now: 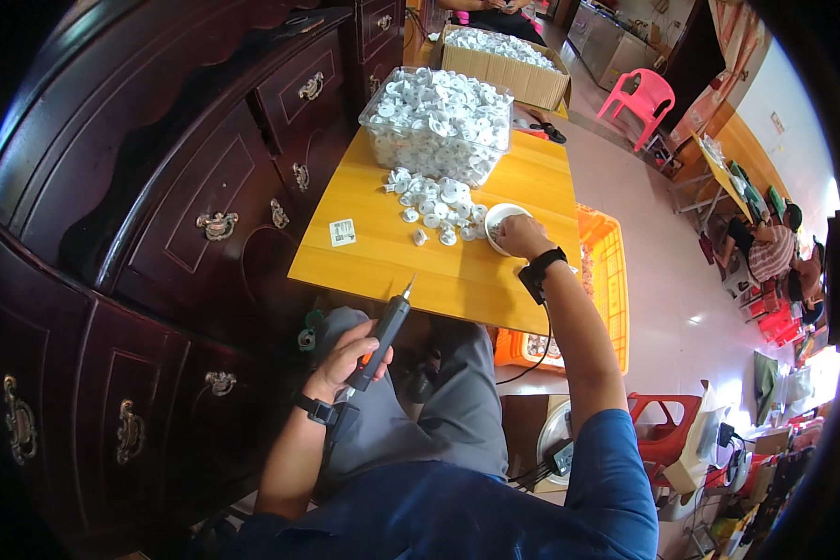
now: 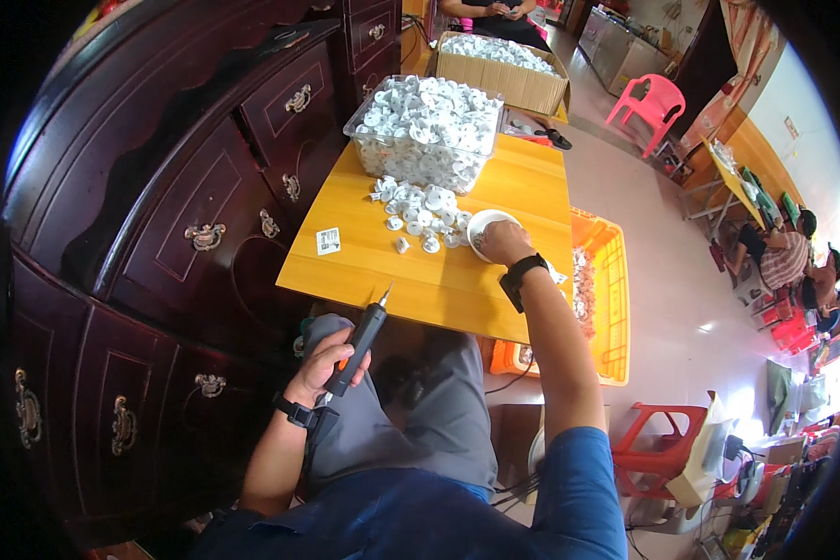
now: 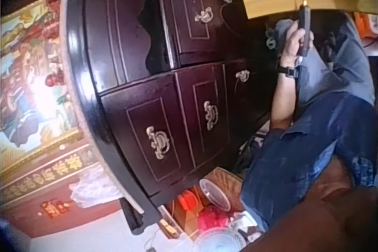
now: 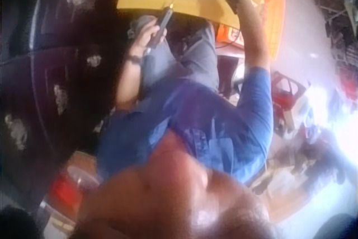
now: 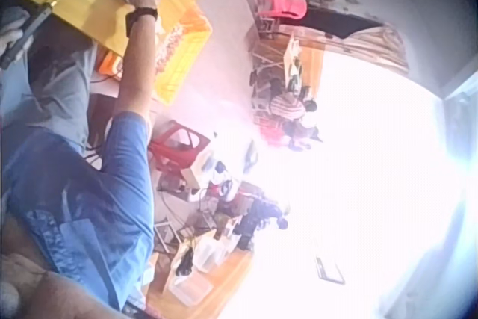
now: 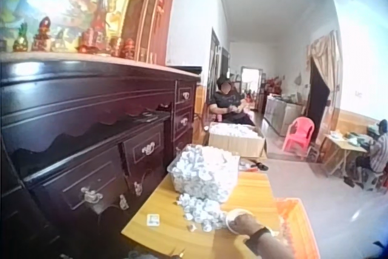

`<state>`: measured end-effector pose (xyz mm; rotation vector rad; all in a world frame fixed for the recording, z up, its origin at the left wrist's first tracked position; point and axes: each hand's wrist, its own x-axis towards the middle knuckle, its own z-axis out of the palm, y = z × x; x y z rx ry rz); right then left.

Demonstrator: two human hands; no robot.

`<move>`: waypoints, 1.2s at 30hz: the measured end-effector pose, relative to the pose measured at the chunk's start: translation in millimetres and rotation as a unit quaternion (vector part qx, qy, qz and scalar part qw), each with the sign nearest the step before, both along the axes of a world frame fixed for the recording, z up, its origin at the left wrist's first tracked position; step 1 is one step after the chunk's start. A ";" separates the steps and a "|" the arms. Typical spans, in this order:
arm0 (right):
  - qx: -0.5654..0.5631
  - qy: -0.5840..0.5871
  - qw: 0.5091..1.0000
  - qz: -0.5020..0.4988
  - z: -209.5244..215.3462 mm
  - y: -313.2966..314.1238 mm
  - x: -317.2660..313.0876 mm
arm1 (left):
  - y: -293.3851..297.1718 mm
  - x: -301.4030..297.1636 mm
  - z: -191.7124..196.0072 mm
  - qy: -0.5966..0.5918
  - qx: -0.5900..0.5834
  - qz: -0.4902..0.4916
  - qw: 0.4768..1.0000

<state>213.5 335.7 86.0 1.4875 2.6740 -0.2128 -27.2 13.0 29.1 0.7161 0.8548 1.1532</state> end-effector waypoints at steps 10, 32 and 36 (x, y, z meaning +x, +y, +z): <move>0.032 0.278 0.960 -0.034 -3.6 -14.0 11.1 | 0.8 0.1 -3.5 0.009 0.006 -0.011 1.000; -0.424 0.608 0.669 -0.062 -59.5 -123.5 -49.8 | -1.4 2.2 -5.8 0.019 0.005 -0.010 1.000; -0.430 0.588 0.683 -0.055 -56.2 -125.0 -56.4 | -0.6 3.8 -6.4 0.011 0.001 -0.016 1.000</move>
